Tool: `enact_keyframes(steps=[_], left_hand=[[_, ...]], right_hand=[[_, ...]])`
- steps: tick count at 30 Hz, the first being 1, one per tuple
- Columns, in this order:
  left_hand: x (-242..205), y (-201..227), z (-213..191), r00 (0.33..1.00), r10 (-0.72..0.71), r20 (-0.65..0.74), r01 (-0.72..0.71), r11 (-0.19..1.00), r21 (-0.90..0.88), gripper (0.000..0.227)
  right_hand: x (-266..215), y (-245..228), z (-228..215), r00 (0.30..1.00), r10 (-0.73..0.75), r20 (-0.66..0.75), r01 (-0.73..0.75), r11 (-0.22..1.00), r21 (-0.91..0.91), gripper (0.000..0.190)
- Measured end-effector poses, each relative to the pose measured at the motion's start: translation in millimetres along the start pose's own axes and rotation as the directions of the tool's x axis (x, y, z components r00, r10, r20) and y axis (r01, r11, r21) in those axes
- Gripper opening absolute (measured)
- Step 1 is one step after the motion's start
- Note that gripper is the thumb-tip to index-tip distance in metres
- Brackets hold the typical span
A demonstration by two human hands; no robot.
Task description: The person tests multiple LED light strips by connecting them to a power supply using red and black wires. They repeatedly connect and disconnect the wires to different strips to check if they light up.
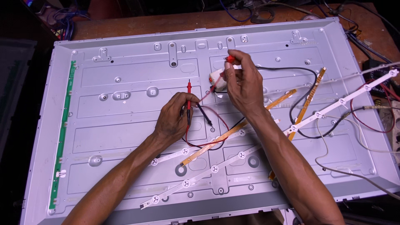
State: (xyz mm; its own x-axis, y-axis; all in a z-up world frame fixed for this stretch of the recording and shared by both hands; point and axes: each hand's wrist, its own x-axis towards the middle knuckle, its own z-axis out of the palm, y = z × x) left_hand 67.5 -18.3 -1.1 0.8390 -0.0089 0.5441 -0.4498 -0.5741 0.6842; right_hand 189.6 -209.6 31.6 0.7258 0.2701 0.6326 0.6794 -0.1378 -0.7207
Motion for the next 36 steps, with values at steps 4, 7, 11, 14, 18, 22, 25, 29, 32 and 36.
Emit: enact_keyframes(steps=[4, 7, 11, 14, 18, 22, 25, 29, 32, 36], left_hand=[[-9.6, -13.0, -1.8, 0.998, -0.056, 0.014, 0.056, 0.998, 0.013, 0.027], [-18.4, -17.2, -4.1, 0.997, -0.062, 0.038, 0.059, 0.994, 0.093, 0.03], [-29.3, -11.5, -7.6, 0.979, -0.054, 0.199, 0.029, 0.992, 0.125, 0.037], [-33.5, -11.8, -7.8, 0.965, -0.047, 0.257, 0.015, 0.992, 0.123, 0.036], [-36.1, -14.4, 1.7, 0.984, 0.127, 0.129, -0.14, 0.985, 0.098, 0.017], [-26.3, -0.9, 3.0, 0.981, 0.192, 0.005, -0.192, 0.981, 0.006, 0.018], [-5.2, -5.8, 10.4, 0.984, 0.164, -0.076, -0.159, 0.985, 0.062, 0.019], [12.6, -29.2, 32.7, 0.993, -0.024, -0.113, 0.025, 1.0, 0.007, 0.017], [20.5, -35.2, 46.7, 0.984, -0.122, -0.126, 0.112, 0.99, -0.087, 0.016], [20.0, -45.5, 62.7, 0.951, -0.273, -0.143, 0.223, 0.929, -0.295, 0.021]], right_hand=[[-16.9, 19.4, 7.0, 0.923, 0.34, 0.182, -0.341, 0.94, -0.028, 0.03], [-29.7, 17.1, 3.4, 0.634, 0.65, 0.42, -0.772, 0.567, 0.288, 0.035], [-28.1, -10.9, -16.0, 0.581, 0.657, 0.481, -0.806, 0.381, 0.453, 0.035], [-16.5, -29.6, -25.4, 0.688, 0.622, 0.374, -0.703, 0.445, 0.555, 0.036], [-1.1, -35.5, -37.6, 0.911, 0.412, 0.014, -0.376, 0.815, 0.441, 0.037], [-10.2, 5.7, -16.0, 0.98, 0.195, -0.028, -0.19, 0.974, 0.126, 0.028], [-18.8, 22.9, 6.9, 0.985, 0.116, 0.126, -0.088, 0.975, -0.205, 0.019], [-34.3, 35.0, 24.9, 0.972, 0.064, 0.226, 0.053, 0.877, -0.477, 0.017], [-40.6, 32.8, 23.4, 0.963, 0.119, 0.24, 0.01, 0.879, -0.477, 0.018], [-50.2, 30.3, 21.5, 0.945, 0.183, 0.272, -0.072, 0.925, -0.372, 0.014]])
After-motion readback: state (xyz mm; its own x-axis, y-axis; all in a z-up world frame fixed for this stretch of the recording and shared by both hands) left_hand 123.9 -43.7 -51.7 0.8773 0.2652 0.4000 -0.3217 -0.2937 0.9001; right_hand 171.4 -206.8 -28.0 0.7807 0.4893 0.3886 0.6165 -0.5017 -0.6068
